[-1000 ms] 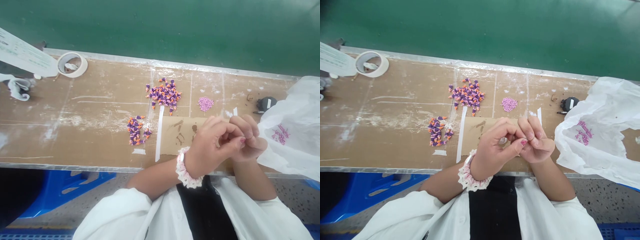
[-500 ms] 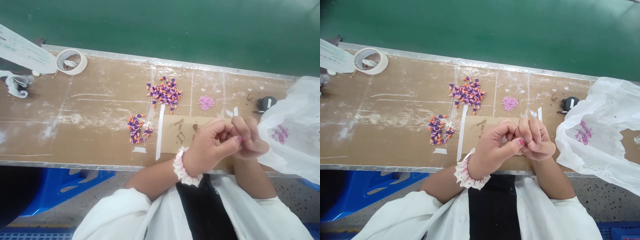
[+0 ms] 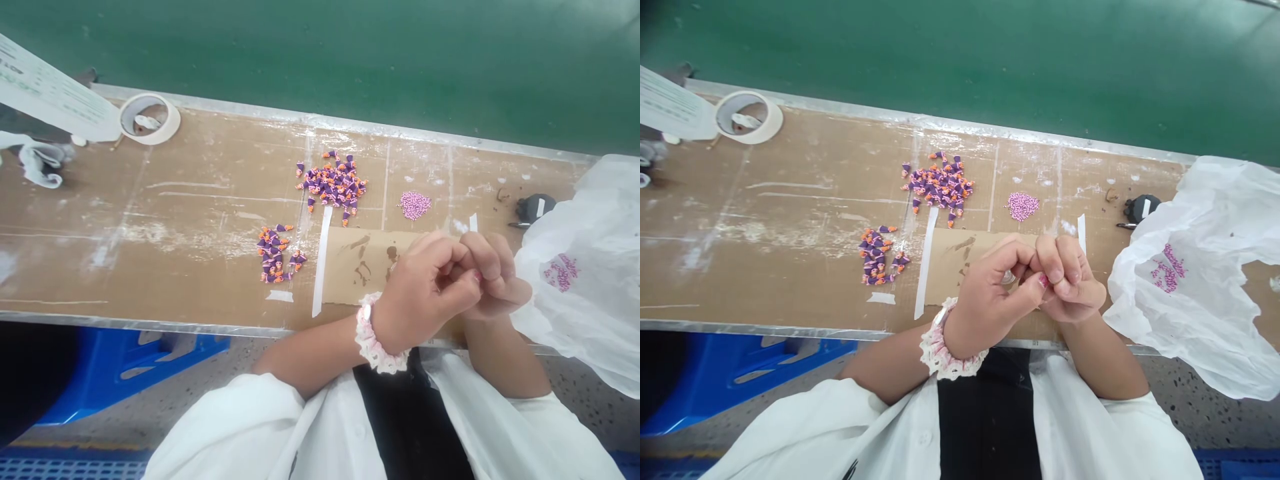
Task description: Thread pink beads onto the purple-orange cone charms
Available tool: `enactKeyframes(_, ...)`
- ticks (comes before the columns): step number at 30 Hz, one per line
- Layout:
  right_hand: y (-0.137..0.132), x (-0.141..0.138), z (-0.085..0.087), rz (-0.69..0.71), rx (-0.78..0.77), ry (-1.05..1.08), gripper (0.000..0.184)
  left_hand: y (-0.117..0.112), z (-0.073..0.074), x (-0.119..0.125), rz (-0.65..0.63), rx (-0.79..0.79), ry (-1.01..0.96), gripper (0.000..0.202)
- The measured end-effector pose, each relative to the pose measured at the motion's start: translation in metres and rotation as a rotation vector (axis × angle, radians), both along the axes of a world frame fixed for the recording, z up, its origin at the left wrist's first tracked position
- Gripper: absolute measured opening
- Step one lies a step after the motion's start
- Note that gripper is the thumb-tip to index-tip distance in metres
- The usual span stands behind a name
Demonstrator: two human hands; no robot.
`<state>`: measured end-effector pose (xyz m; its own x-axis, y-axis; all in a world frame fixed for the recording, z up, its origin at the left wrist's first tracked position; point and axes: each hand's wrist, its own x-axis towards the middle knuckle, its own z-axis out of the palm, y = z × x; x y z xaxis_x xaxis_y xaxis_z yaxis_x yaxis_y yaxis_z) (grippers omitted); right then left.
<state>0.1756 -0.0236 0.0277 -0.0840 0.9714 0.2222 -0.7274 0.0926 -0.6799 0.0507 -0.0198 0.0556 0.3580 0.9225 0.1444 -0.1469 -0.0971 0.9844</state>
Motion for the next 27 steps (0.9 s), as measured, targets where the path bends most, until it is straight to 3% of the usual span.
enactKeyframes(11, 0.004, 0.005, 0.003, 0.129, 0.026, 0.104, 0.039, 0.003, -0.001, -0.001, -0.102, -0.020, -0.095, 0.015)
enactKeyframes(17, 0.004, 0.000, 0.013, 0.015, 0.026, -0.037, 0.046, 0.005, -0.003, 0.001, -0.119, -0.096, -0.151, 0.031)
enactKeyframes(21, 0.000, -0.003, 0.014, -0.086, 0.036, -0.113, 0.039, 0.005, -0.006, -0.001, -0.078, -0.062, -0.116, 0.030)
enactKeyframes(27, -0.001, -0.001, 0.010, 0.013, -0.006, -0.035, 0.035, 0.007, -0.009, -0.002, -0.066, 0.041, -0.096, 0.028)
